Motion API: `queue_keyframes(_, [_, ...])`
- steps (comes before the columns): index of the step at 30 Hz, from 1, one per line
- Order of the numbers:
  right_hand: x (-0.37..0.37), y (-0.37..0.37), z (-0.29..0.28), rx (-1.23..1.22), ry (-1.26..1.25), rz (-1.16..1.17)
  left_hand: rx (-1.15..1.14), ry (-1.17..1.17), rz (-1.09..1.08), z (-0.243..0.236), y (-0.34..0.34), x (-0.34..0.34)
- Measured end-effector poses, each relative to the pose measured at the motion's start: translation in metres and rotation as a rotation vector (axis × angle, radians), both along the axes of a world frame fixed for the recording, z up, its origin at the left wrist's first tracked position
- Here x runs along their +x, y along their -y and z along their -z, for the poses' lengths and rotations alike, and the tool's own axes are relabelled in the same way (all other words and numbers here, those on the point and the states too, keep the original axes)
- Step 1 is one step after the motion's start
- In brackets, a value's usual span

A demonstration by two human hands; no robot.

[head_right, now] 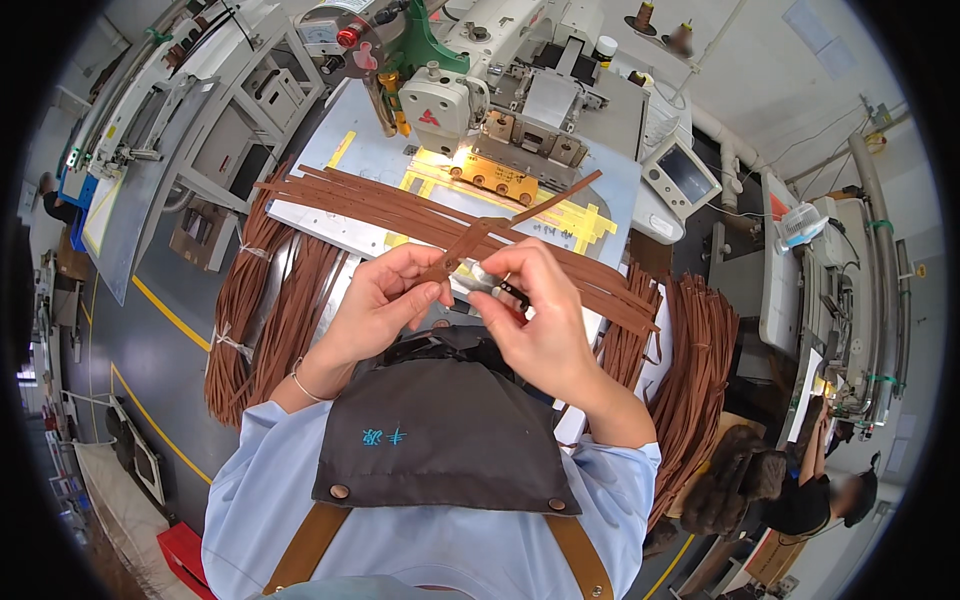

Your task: Assembling and finishing leather straps by hand in a workshop.

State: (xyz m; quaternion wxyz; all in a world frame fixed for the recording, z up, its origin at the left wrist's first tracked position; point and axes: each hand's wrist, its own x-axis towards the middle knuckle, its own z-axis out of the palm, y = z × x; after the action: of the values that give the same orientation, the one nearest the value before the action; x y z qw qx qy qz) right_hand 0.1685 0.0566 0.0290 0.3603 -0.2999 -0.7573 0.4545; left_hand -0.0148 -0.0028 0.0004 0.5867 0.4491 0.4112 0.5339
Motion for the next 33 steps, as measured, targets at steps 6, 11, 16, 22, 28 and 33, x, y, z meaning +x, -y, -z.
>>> queue_keyframes(6, [-0.009,0.006,0.001,0.238,0.171,0.044,0.015,-0.01,-0.02,0.003,0.0,0.004])
queue_keyframes(11, [-0.012,0.006,0.003,0.135,0.099,0.032,0.01,0.02,-0.003,0.0,0.002,0.006])
queue_keyframes(16, [-0.008,-0.003,0.013,-0.069,-0.121,-0.061,0.031,0.034,0.024,-0.001,0.004,0.002])
queue_keyframes(22, [-0.006,-0.025,-0.012,0.038,0.142,-0.159,0.089,-0.022,0.022,-0.004,0.007,-0.001])
queue_keyframes(28, [-0.014,-0.021,-0.001,0.033,0.043,-0.225,0.042,-0.118,-0.078,-0.005,0.006,-0.003])
queue_keyframes(33, [-0.014,-0.019,0.0,-0.23,0.078,-0.221,-0.005,-0.106,-0.079,-0.007,0.005,-0.005])
